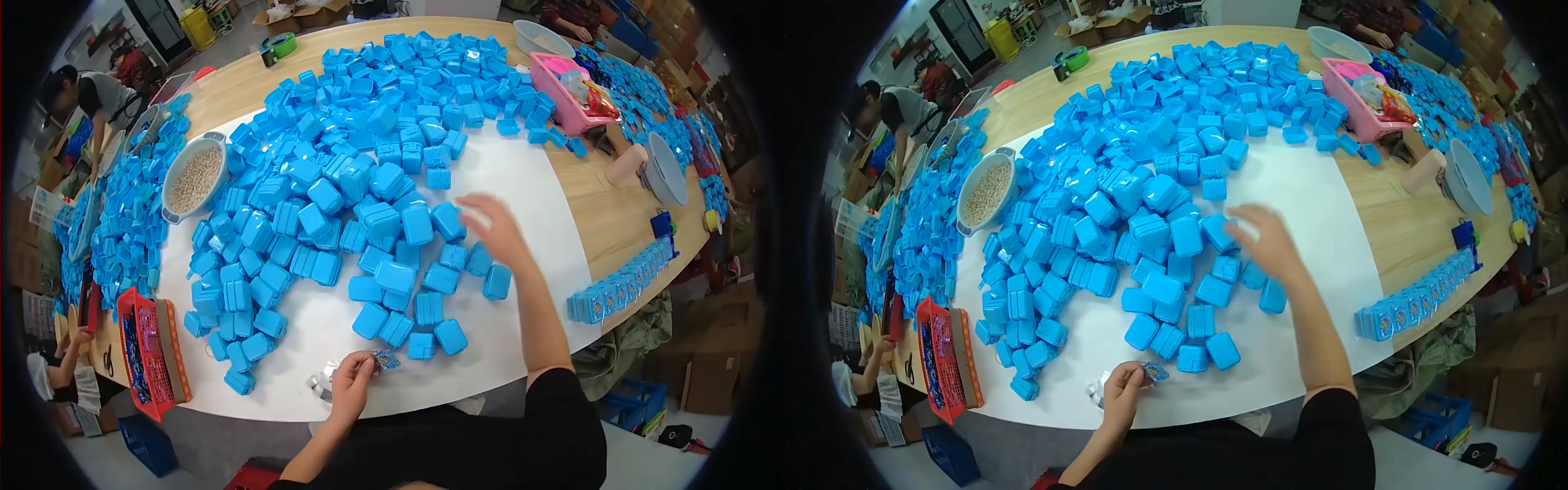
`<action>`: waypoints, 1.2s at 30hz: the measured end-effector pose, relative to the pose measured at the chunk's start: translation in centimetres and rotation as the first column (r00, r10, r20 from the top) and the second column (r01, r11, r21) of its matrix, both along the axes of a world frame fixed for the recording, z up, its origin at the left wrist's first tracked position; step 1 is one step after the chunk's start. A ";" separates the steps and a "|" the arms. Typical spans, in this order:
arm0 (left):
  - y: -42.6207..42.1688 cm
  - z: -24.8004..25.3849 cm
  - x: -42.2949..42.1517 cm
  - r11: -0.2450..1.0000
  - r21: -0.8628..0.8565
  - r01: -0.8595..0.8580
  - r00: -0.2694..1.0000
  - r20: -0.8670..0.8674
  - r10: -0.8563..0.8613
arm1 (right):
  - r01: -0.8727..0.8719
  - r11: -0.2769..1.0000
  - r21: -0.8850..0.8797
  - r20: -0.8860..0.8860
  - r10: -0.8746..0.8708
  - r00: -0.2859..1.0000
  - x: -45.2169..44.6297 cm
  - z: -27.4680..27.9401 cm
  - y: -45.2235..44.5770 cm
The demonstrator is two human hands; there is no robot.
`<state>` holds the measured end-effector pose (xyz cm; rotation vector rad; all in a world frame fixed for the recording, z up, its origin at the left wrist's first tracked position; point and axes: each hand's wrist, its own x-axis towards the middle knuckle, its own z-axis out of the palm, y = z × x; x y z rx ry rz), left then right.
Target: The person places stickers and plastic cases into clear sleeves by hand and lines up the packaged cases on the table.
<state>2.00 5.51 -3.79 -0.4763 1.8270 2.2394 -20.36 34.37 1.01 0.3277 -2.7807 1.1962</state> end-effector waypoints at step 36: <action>-5.3 4.6 0.3 0.926 0.222 -0.307 0.952 0.084 0.295 | -0.136 0.939 0.316 -0.345 0.248 0.905 13.9 1.4 -12.4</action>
